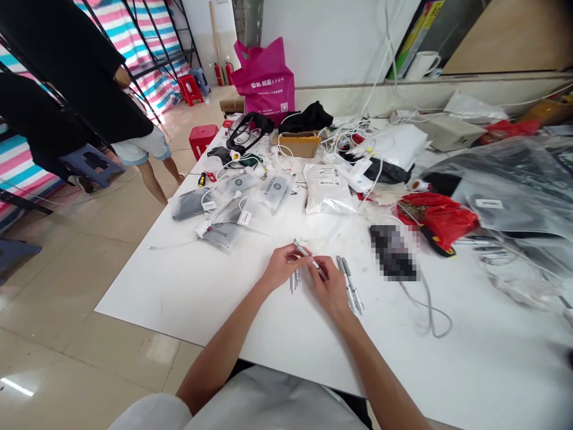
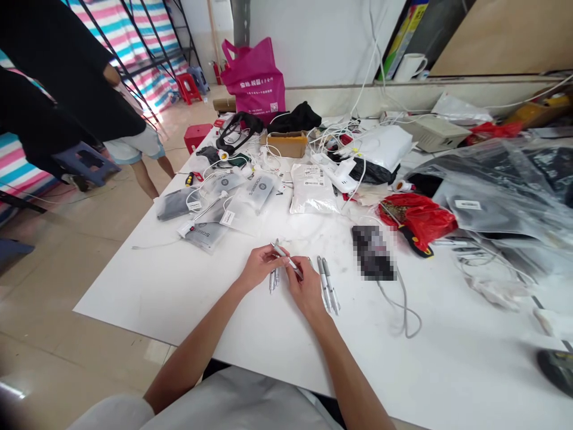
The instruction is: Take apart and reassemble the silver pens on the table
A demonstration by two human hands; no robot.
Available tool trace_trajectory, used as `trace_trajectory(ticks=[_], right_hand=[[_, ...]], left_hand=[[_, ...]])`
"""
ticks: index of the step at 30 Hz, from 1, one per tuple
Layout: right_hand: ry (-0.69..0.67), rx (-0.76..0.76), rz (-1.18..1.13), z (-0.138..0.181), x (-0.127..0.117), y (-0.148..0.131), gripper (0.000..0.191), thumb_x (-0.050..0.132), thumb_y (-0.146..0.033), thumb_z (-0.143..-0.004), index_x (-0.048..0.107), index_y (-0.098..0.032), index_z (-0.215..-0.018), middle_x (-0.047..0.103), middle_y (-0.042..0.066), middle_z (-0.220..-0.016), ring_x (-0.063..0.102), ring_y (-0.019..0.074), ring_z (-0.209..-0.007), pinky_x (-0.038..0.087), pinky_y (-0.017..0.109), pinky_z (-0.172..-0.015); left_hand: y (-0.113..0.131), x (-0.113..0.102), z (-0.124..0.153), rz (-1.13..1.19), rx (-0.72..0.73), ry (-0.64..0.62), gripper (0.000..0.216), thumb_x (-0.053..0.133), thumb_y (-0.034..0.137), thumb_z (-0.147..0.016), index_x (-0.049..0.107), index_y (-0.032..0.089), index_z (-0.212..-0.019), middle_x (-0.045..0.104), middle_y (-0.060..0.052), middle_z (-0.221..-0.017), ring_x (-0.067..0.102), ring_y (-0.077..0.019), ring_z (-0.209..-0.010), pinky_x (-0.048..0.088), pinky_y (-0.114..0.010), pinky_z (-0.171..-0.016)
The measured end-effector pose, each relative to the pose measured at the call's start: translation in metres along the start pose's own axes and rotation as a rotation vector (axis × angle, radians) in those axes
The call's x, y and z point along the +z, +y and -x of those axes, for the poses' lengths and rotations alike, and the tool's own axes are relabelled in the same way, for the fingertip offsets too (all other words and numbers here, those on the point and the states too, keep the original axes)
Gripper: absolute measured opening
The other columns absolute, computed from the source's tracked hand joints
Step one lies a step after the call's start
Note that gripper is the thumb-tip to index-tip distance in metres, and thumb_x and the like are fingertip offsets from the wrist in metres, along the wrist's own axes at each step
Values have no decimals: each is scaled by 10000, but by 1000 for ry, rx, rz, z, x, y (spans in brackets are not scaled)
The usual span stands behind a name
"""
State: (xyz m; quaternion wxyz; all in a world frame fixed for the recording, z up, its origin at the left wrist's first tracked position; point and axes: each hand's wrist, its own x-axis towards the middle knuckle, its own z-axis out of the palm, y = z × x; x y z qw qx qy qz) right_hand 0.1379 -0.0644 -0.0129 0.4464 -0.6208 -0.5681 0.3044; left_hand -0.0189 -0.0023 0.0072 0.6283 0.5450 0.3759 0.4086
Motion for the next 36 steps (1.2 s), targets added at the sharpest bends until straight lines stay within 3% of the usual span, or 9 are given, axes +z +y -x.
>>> trace_trajectory(ticks=[4,7,11,15,23,26,30,33,36], right_hand=[[-20,-65,-3,0,0,0,352,512,-516,-1028,648,-228,-1177,720,72,-1000,635,198,-794,487,324,-665],[-2,-24,-37,0,2,2,351,580,-533,-990,611,-214,-1134,713,68,-965,611,187,-725,463,313,-603],[-58,-112,-2,-1,1,1,340,429,-484,-1062,652,-229,-1079,693,57,-925,609,193,-779,468,318,-665],[-37,-70,-42,0,-1,-3,314,532,-499,-1019,624,-219,-1125,692,53,-928,603,186,-752,469,308,-640],[-45,-41,-34,-1,-1,-2,327,535,-516,-1013,633,-219,-1109,703,49,-918,590,183,-717,435,307,-616],[-75,-70,6,-1,-1,-3,363,428,-499,-1059,656,-223,-1003,695,37,-865,577,174,-700,434,308,-645],[-43,-56,-12,-1,-2,-3,348,507,-533,-1024,639,-217,-1086,706,44,-914,578,175,-710,436,303,-631],[-82,-77,17,-1,-1,-1,379,433,-514,-1056,655,-218,-973,676,26,-821,534,158,-645,424,303,-627],[-82,-79,-2,-1,0,1,362,462,-521,-1044,657,-216,-1065,696,41,-885,564,169,-684,445,308,-644]], left_hand=[[4,0,0,42,45,-4,293,839,412,-786,788,164,-934,725,-68,-953,665,-179,-854,518,-317,-826],[4,0,1,61,15,40,304,845,414,-778,794,159,-935,731,-74,-945,668,-182,-829,525,-325,-809],[1,-2,0,90,8,50,295,849,401,-777,799,165,-948,747,-74,-948,677,-197,-877,534,-344,-857],[-1,-2,0,85,12,52,299,853,394,-772,805,166,-959,744,-69,-945,667,-189,-865,526,-329,-833],[0,-2,0,87,-17,66,301,845,406,-785,809,167,-963,751,-67,-935,673,-201,-890,526,-351,-868],[0,-2,0,100,-29,47,314,836,423,-791,803,165,-968,749,-63,-898,673,-194,-832,532,-359,-843],[1,0,0,103,-25,70,321,850,426,-774,805,165,-954,757,-66,-925,682,-203,-869,528,-350,-858],[3,1,1,132,-41,27,324,833,440,-793,796,164,-960,738,-47,-837,671,-187,-768,533,-353,-804],[5,1,1,145,-40,13,325,822,441,-809,797,164,-978,742,-51,-871,674,-187,-795,533,-353,-822]])
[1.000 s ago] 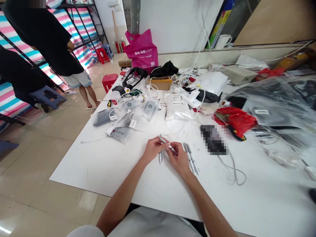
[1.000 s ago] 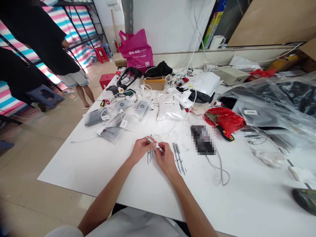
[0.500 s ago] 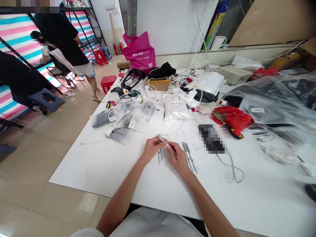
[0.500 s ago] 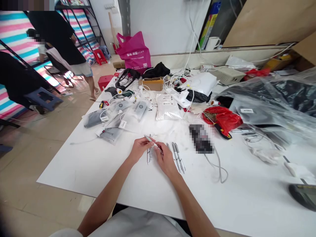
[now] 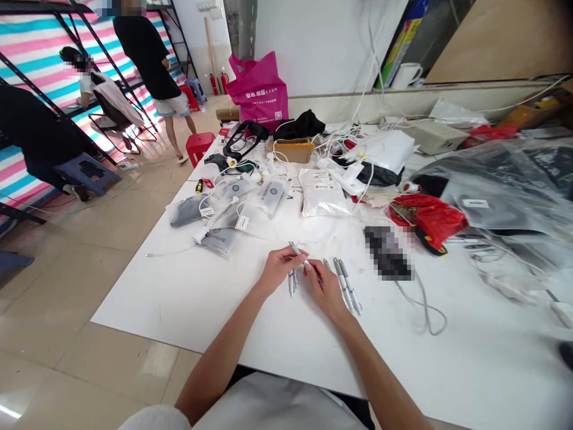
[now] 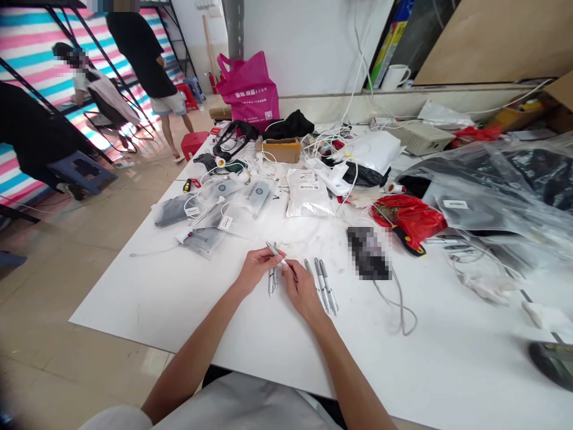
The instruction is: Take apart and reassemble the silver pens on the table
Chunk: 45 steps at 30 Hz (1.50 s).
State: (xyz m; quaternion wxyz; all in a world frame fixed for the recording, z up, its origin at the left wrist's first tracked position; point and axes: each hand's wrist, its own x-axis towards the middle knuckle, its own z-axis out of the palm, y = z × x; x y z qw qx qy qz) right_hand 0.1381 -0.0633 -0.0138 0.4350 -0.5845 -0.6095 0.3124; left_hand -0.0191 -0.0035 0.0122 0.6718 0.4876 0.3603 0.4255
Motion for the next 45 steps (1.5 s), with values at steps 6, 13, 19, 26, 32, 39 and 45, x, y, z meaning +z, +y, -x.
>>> trace_trajectory(ticks=[6,13,19,26,32,39,45], right_hand=[[-52,9,24,0,-1,-1,393,398,-507,-1066,635,-226,-927,648,11,-766,523,157,-622,431,302,-633],[22,8,22,1,-1,-1,343,456,-522,-1041,607,-224,-1119,665,20,-811,541,173,-632,424,310,-614],[61,38,36,2,0,-3,321,547,-537,-998,604,-224,-957,628,-4,-712,475,144,-566,377,287,-552],[-48,3,9,3,-3,-7,368,389,-501,-1071,643,-240,-1023,686,-1,-778,517,141,-566,422,285,-590],[-84,-9,38,3,-3,-7,401,379,-532,-1070,647,-236,-1026,648,1,-724,541,159,-579,437,298,-615],[-266,10,-53,7,-7,-13,444,304,-514,-1096,603,-240,-915,634,3,-695,583,175,-627,466,316,-678],[-216,-81,51,8,-5,-13,342,393,-507,-1072,581,-241,-1177,683,15,-820,593,179,-642,468,308,-661]], left_hand=[[7,1,4,32,-27,-55,370,782,478,-847,768,149,-1015,720,-59,-839,675,-190,-725,531,-361,-757],[6,0,2,-2,28,-17,379,799,424,-845,742,203,-1147,712,-73,-1080,649,-166,-900,505,-311,-849],[0,-2,-4,13,96,181,270,833,436,-799,752,184,-851,731,-55,-954,619,-175,-886,478,-312,-830],[5,-2,1,45,80,44,413,713,478,-915,747,202,-1220,766,-104,-1104,654,-199,-958,468,-356,-919],[0,0,-1,157,68,134,333,731,488,-899,771,179,-1017,759,-94,-960,650,-195,-911,463,-333,-853],[11,-2,2,299,34,-37,311,702,460,-927,767,164,-994,617,-57,-840,561,-186,-883,447,-340,-843],[13,1,4,343,-24,-64,340,715,490,-911,750,182,-1049,575,-35,-813,542,-170,-822,443,-333,-813]])
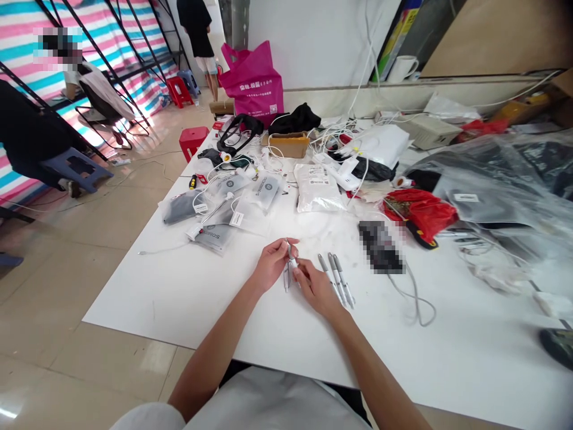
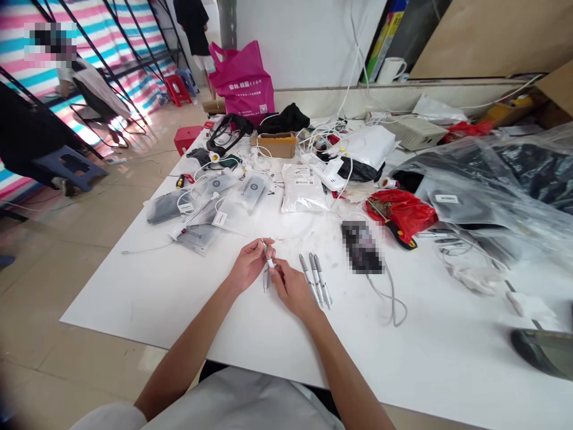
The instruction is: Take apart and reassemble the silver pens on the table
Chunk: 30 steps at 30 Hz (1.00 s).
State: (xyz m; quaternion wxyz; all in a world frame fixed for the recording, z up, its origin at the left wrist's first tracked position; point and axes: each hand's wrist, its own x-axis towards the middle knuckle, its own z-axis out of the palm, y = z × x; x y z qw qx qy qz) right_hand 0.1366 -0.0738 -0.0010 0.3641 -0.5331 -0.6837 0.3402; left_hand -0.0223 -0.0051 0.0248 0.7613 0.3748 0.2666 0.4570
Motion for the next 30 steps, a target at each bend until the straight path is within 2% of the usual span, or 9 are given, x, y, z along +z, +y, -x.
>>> trace_trajectory(ticks=[2,4,7,11,14,16,19,25,30], right_hand=[[61,-29,61,0,2,1,376,514,-522,-1025,548,-241,-1272,692,20,-866,593,178,-653,474,308,-651],[88,-37,107,0,4,1,328,543,-515,-1012,595,-242,-1185,664,12,-811,574,175,-642,474,309,-643],[64,1,60,2,3,1,293,483,-487,-1043,639,-240,-1044,632,11,-757,555,172,-643,459,295,-596],[-1,23,-31,4,1,2,309,477,-470,-1051,633,-239,-1183,669,18,-808,576,177,-675,480,286,-574],[49,-94,41,6,3,5,401,561,-450,-1020,554,-253,-1369,688,34,-891,636,197,-756,562,338,-703],[40,-250,97,6,5,6,423,627,-412,-988,559,-276,-1383,705,76,-1042,683,229,-913,590,393,-830],[8,-466,164,5,9,8,460,656,-311,-967,567,-286,-1417,669,132,-1260,662,276,-1139,578,461,-965],[4,-568,245,3,12,11,497,578,-191,-1002,526,-320,-1479,679,113,-1214,673,256,-1053,592,475,-924],[68,-626,234,2,11,8,568,583,-89,-978,501,-306,-1497,662,111,-1180,653,233,-1026,598,428,-871]], left_hand=[[-2,-1,-1,-5,16,53,348,715,485,-915,749,182,-1082,584,-33,-819,546,-163,-832,440,-327,-847],[-2,-3,-3,-16,22,78,335,725,483,-907,751,174,-1036,595,-43,-832,547,-168,-848,438,-327,-855],[0,-5,-3,17,29,46,297,760,464,-876,735,171,-916,590,-50,-835,545,-178,-859,436,-335,-848],[2,-6,-2,65,23,-5,261,766,427,-878,728,169,-888,560,-40,-815,545,-177,-859,433,-331,-836],[3,-5,-2,92,7,29,284,740,446,-901,744,173,-981,564,-39,-826,547,-170,-842,445,-326,-837],[3,-5,-2,118,5,52,306,716,448,-923,750,174,-1057,561,-37,-835,547,-159,-831,453,-310,-823],[5,-5,-1,163,-2,61,303,685,429,-952,752,177,-1106,542,-28,-832,548,-145,-829,462,-284,-806],[9,-3,2,147,-31,19,314,668,438,-961,748,164,-1091,525,-25,-802,550,-145,-795,465,-266,-736],[12,-1,4,158,-44,-28,318,677,439,-954,734,151,-1077,528,-14,-765,567,-147,-785,485,-287,-786]])
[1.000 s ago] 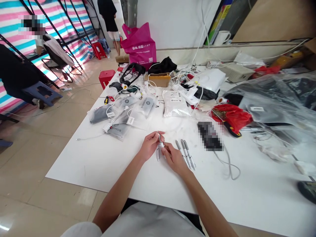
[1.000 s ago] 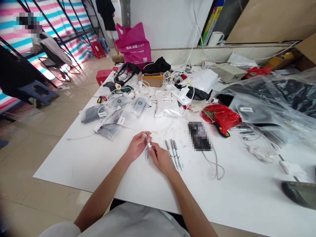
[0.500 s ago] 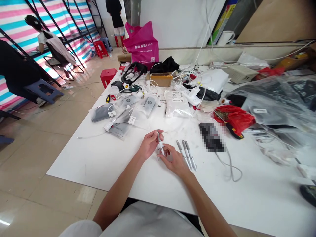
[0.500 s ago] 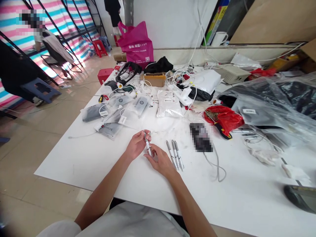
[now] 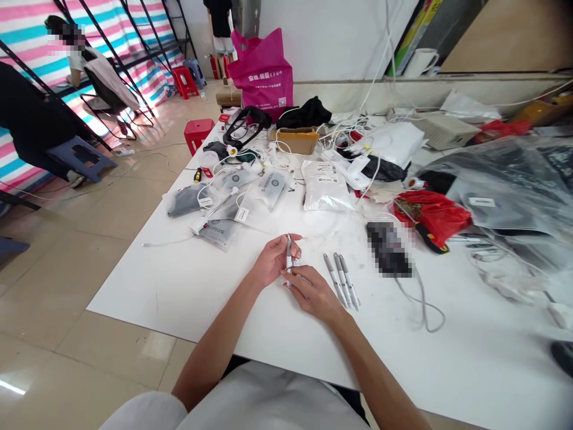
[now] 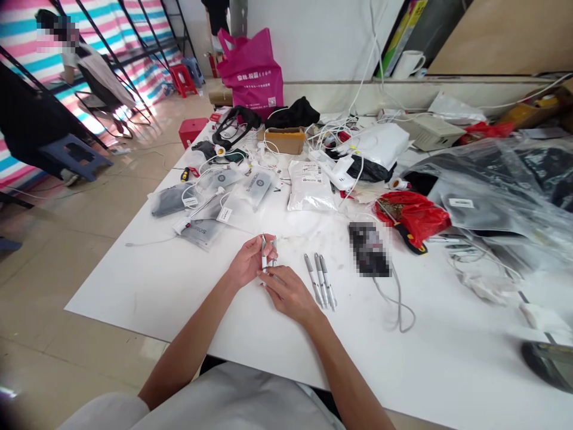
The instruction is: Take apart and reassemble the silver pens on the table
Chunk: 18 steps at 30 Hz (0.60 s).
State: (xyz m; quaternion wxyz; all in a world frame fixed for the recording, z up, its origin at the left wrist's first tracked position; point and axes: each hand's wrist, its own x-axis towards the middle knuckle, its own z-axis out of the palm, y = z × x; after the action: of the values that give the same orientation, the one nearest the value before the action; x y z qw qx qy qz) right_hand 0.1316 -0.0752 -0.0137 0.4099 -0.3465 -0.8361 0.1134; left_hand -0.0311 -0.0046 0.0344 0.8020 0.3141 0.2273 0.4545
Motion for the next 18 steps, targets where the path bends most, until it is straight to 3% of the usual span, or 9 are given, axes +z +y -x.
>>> trace_trajectory(ticks=[18], right_hand=[[7,-2,79,-4,1,0,479,593,-80,-965,561,-264,-1406,685,108,-1137,656,240,-1017,566,427,-853]], left_hand=[[0,-3,1,-16,-13,-41,356,677,481,-948,740,157,-1082,565,-34,-787,562,-147,-789,475,-261,-700]])
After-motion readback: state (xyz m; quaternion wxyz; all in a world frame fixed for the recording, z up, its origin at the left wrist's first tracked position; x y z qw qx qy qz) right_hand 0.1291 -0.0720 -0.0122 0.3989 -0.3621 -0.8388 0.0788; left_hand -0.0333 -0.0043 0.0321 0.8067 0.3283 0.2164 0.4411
